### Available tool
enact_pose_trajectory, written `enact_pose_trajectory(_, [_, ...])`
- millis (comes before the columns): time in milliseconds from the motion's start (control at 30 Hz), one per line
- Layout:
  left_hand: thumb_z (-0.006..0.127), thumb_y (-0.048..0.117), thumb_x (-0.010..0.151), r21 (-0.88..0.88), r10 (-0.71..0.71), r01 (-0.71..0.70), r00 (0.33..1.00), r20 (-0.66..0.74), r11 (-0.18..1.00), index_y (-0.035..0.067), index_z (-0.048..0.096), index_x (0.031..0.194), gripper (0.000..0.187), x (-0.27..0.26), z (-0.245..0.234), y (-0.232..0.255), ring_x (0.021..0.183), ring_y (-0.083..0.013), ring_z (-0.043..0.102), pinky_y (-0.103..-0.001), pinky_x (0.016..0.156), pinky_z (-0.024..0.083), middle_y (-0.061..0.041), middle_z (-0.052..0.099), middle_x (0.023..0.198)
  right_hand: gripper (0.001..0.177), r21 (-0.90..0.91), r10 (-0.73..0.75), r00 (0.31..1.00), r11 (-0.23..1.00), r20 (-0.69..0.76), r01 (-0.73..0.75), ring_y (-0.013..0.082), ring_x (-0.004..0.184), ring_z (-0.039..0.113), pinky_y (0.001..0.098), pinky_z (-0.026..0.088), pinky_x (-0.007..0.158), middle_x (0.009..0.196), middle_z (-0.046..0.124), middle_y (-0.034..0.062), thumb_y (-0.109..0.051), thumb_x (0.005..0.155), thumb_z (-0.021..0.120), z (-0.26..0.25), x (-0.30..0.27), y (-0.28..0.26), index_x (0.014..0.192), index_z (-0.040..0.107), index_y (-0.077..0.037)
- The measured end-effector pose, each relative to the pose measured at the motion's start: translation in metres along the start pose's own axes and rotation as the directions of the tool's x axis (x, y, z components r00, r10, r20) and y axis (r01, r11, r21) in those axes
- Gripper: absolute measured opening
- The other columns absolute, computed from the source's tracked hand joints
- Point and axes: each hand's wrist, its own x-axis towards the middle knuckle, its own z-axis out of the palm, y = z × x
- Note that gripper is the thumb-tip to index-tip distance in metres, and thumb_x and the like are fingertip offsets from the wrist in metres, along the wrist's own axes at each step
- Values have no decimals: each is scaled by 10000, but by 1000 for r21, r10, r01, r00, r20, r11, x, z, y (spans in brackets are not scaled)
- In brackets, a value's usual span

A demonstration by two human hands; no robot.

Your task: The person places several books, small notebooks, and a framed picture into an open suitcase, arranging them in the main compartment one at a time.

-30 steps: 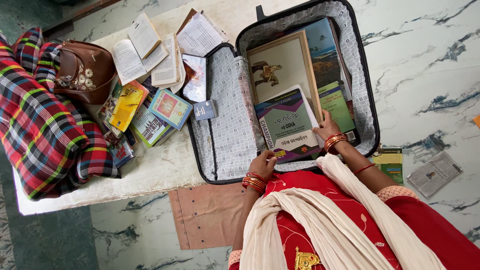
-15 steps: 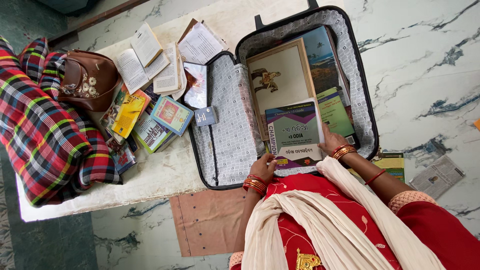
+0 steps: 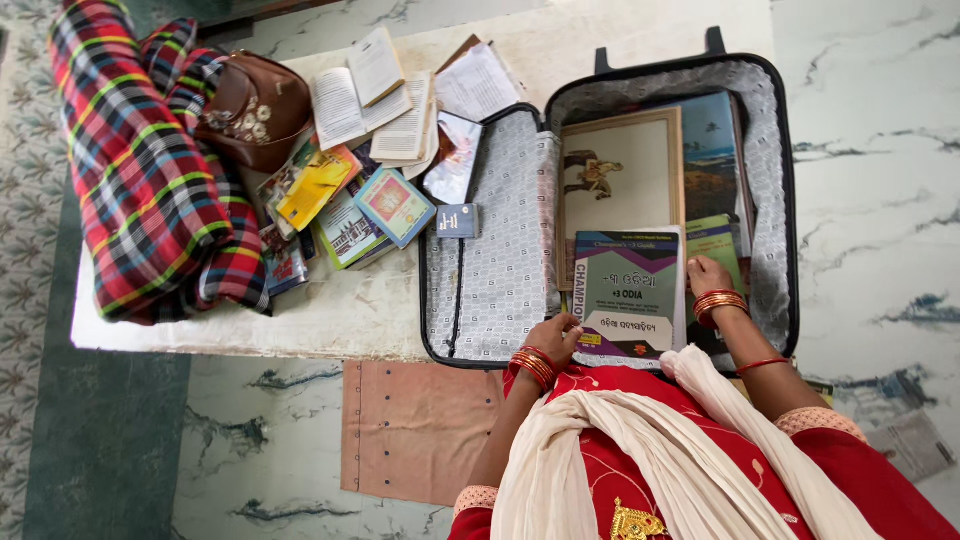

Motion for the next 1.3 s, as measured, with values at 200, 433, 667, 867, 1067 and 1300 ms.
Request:
enact_pose_trajectory(200, [604, 271, 985, -180, -40, 44, 999, 27, 983, 63, 671, 1162, 281, -8, -5, 5, 829, -232, 776, -360, 803, 597, -110, 761, 1003, 206, 422, 225, 972, 889, -62, -178, 185, 746, 625, 368, 503, 687, 901, 696, 52, -142, 977, 590, 14, 18, -33, 1122, 708, -54])
enact_pose_trajectory(433, [586, 241, 989, -236, -28, 27, 1000, -4, 971, 63, 700, 1099, 238, -19, -15, 16, 776, -185, 773, -347, 755, 604, -94, 772, 907, 204, 638, 216, 961, 768, -174, -57, 167, 780, 618, 321, 497, 694, 938, 696, 69, -30, 918, 644, 21, 43, -30, 1104, 724, -5])
enact_pose_trajectory(667, [615, 257, 994, -77, 13, -19, 997, -73, 997, 101, 712, 1067, 197, -15, -6, 14, 746, -221, 750, -384, 739, 576, -96, 773, 838, 241, 526, 186, 975, 845, -120, -96, 198, 809, 664, 361, 529, 724, 984, 728, 79, -123, 928, 663, 13, 27, -33, 1149, 703, -35])
enact_pose_trajectory(867, [613, 261, 985, -130, 3, -13, 997, -77, 991, 112, 700, 1057, 186, -19, -4, 10, 734, -193, 770, -383, 710, 587, -76, 770, 889, 589, 95, 156, 975, 985, -161, -142, 336, 984, 672, 459, 544, 861, 1182, 677, 206, -274, 869, 788, 37, -16, -9, 1356, 539, -56])
enact_pose_trajectory(1067, [620, 279, 978, -19, 51, -54, 990, -129, 998, 123, 718, 1057, 201, -16, -1, 7, 827, -294, 734, -438, 750, 562, -108, 765, 931, 570, -69, 156, 974, 987, 164, -147, 345, 994, 732, 444, 564, 907, 1146, 731, 229, -284, 818, 821, 38, -64, 20, 1277, 617, -15])
enact_pose_trajectory(1300, [614, 296, 966, 29, 90, -87, 988, -122, 996, 139, 725, 1066, 217, -14, 1, 6, 873, -339, 714, -457, 784, 558, -117, 755, 970, 383, -365, 130, 908, 931, 399, 27, 292, 967, 764, 417, 569, 903, 1111, 788, 142, -311, 871, 765, 26, -66, 25, 1205, 747, -126])
